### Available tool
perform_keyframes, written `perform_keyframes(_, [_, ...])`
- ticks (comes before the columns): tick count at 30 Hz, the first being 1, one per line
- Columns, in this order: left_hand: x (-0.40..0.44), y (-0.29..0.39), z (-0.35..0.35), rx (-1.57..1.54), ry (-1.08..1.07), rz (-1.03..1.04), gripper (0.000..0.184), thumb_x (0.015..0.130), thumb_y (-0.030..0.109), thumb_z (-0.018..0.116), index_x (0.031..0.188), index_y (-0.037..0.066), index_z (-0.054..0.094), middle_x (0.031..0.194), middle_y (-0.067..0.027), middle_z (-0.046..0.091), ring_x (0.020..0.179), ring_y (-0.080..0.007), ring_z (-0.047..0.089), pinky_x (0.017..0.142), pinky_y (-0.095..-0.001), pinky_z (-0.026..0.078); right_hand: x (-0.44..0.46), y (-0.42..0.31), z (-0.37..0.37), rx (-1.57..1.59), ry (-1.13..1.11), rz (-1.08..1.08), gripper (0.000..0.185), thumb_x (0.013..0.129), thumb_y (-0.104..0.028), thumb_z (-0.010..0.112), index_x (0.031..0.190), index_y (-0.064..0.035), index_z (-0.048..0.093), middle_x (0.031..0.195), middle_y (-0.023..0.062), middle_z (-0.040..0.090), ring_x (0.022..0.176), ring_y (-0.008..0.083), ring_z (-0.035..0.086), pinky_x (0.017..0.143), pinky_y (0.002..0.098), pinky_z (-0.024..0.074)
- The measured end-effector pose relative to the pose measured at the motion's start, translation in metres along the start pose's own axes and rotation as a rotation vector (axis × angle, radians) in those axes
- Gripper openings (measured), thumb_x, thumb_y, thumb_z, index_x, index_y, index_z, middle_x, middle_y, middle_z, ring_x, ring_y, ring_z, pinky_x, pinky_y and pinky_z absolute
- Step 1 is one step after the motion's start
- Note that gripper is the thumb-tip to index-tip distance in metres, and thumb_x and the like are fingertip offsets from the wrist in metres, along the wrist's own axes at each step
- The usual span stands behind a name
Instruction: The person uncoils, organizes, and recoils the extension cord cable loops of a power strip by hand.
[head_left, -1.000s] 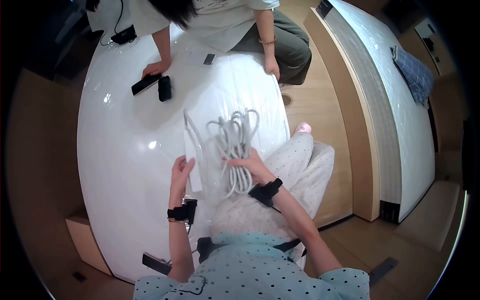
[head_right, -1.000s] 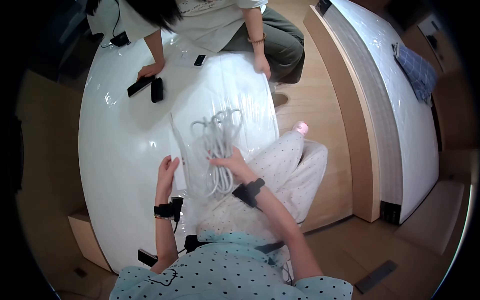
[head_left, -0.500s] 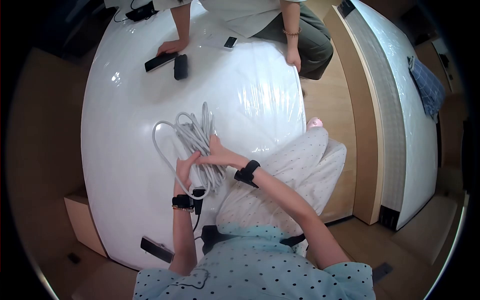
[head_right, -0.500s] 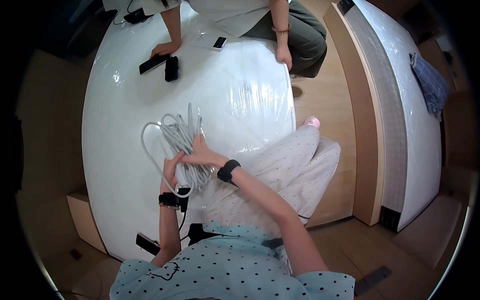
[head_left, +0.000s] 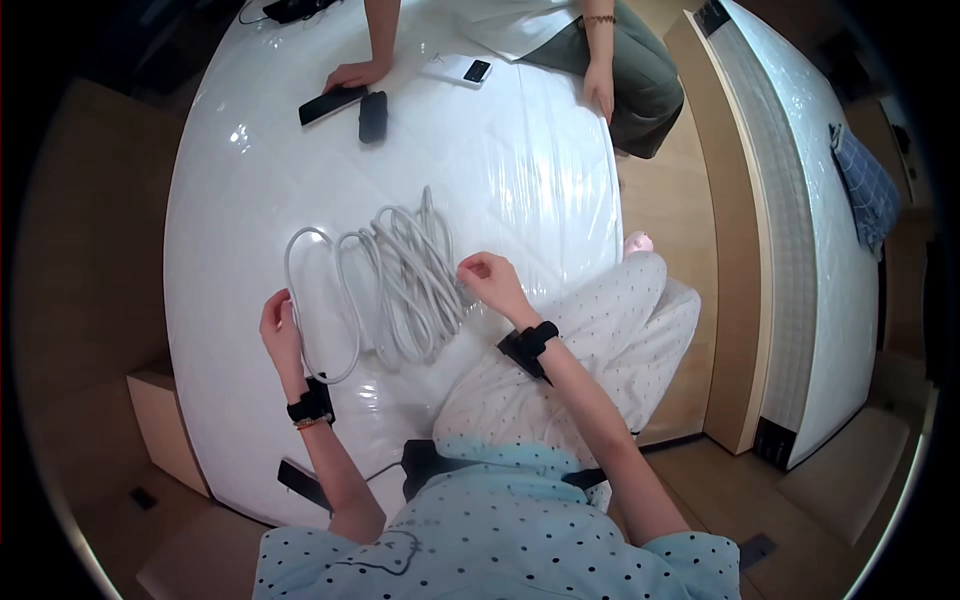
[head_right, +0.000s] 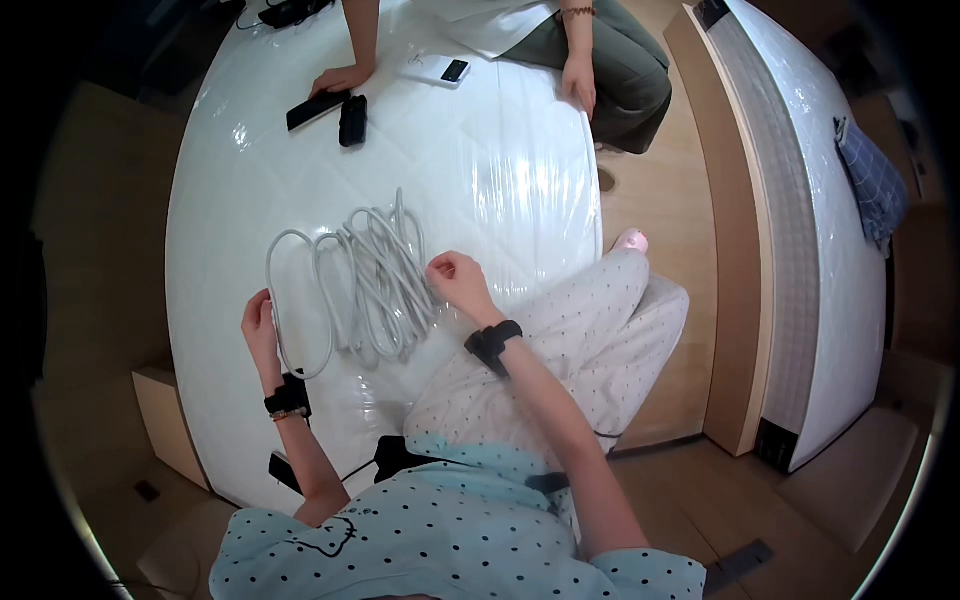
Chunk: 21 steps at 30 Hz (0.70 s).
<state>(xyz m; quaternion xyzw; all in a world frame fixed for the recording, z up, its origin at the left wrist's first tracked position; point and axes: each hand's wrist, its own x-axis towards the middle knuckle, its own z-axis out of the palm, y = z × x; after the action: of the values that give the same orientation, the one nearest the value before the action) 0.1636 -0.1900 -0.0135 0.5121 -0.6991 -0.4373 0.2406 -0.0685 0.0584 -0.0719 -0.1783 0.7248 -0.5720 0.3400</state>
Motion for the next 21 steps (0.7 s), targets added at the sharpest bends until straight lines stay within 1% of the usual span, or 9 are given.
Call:
perform_keyframes(2, [-0.027, 0.029, 0.007, 0.24, 0.244, 0.205, 0.027, 0.083, 0.007, 0.056, 0.109, 0.0, 0.057, 0.106, -0.0115, 0.059, 0.101, -0.0219, 0.054, 0.09, -0.0346, 0.04, 0.001, -0.003, 0.0, -0.114, -0.042, -0.035, 0.022, 0.078, -0.018, 0.065, 0.086, 0.0025, 0.065, 0.073, 0.0081, 0.065, 0.066, 0.0131, 0.06, 0.064, 0.0265, 0.049])
perform_keyframes(5, [-0.057, 0.047, 0.024, 0.173, 0.26, 0.3, 0.023, 0.082, 0.005, 0.057, 0.104, 0.001, 0.059, 0.101, -0.0094, 0.06, 0.096, -0.0211, 0.055, 0.089, -0.0326, 0.04, 0.003, -0.003, 0.001, -0.221, -0.074, -0.027, 0.02, 0.078, -0.017, 0.066, 0.084, 0.0018, 0.065, 0.073, 0.0068, 0.064, 0.065, 0.0118, 0.058, 0.061, 0.0251, 0.0474])
perform_keyframes(7, [-0.073, 0.058, 0.037, 0.167, 0.144, 0.343, 0.022, 0.081, 0.005, 0.058, 0.103, 0.001, 0.058, 0.1, -0.0093, 0.06, 0.094, -0.0209, 0.055, 0.088, -0.0322, 0.04, -0.003, -0.014, -0.002, -0.259, -0.038, -0.07, 0.017, 0.079, -0.015, 0.064, 0.085, 0.0016, 0.064, 0.075, 0.0053, 0.064, 0.063, 0.0105, 0.057, 0.059, 0.0241, 0.0461])
perform_keyframes(10, [-0.092, 0.069, 0.065, 0.1, -0.109, 0.328, 0.025, 0.079, 0.006, 0.061, 0.103, 0.001, 0.057, 0.099, -0.0099, 0.059, 0.093, -0.0223, 0.055, 0.087, -0.0323, 0.041, -0.013, -0.025, -0.021, 0.282, 0.244, -0.189, 0.009, 0.081, -0.008, 0.063, 0.085, 0.0006, 0.062, 0.068, 0.0011, 0.06, 0.059, 0.0088, 0.053, 0.057, 0.0231, 0.0435])
perform_keyframes(13, [-0.109, 0.091, 0.106, 0.081, -0.268, 0.313, 0.029, 0.078, 0.008, 0.063, 0.105, 0.001, 0.056, 0.098, -0.0107, 0.058, 0.091, -0.0233, 0.055, 0.085, -0.0325, 0.042, -0.038, -0.052, -0.057, 0.337, 0.33, -0.176, 0.004, 0.085, -0.004, 0.059, 0.088, -0.0008, 0.06, 0.074, -0.0012, 0.057, 0.065, 0.0045, 0.051, 0.057, 0.0199, 0.0404])
perform_keyframes(16, [-0.115, 0.106, 0.144, 0.078, -0.334, 0.39, 0.035, 0.077, 0.011, 0.065, 0.108, 0.001, 0.054, 0.1, -0.0113, 0.058, 0.089, -0.0241, 0.055, 0.083, -0.0328, 0.043, -0.05, -0.05, -0.075, 0.495, 0.354, -0.381, 0.006, 0.085, -0.004, 0.059, 0.09, -0.0016, 0.059, 0.084, 0.0006, 0.058, 0.071, 0.0054, 0.052, 0.061, 0.0195, 0.0404])
perform_keyframes(17, [-0.115, 0.109, 0.157, 0.074, -0.355, 0.428, 0.038, 0.077, 0.012, 0.066, 0.11, 0.0, 0.053, 0.101, -0.0115, 0.058, 0.089, -0.0245, 0.055, 0.082, -0.0329, 0.043, -0.053, -0.045, -0.086, 0.443, 0.277, -0.381, 0.007, 0.085, -0.005, 0.058, 0.092, -0.0012, 0.059, 0.1, 0.0032, 0.055, 0.081, 0.0081, 0.053, 0.07, 0.021, 0.041])
perform_keyframes(20, [-0.112, 0.105, 0.196, 0.04, -0.394, 0.626, 0.04, 0.082, 0.014, 0.062, 0.117, 0.0, 0.049, 0.105, -0.0102, 0.06, 0.086, -0.0203, 0.058, 0.077, -0.03, 0.045, -0.06, -0.055, -0.097, 0.26, 0.224, -0.506, 0.011, 0.086, -0.006, 0.058, 0.094, -0.0006, 0.059, 0.108, 0.0043, 0.052, 0.09, 0.0101, 0.052, 0.078, 0.0229, 0.0402])
perform_keyframes(21, [-0.111, 0.112, 0.203, -0.086, -0.584, 0.448, 0.039, 0.085, 0.016, 0.059, 0.119, 0.0, 0.048, 0.106, -0.0093, 0.06, 0.091, -0.0196, 0.058, 0.08, -0.0299, 0.044, -0.058, -0.056, -0.099, 0.282, 0.195, -0.52, 0.012, 0.086, -0.007, 0.058, 0.096, -0.0005, 0.059, 0.111, 0.0049, 0.051, 0.092, 0.0108, 0.052, 0.08, 0.0232, 0.0396])
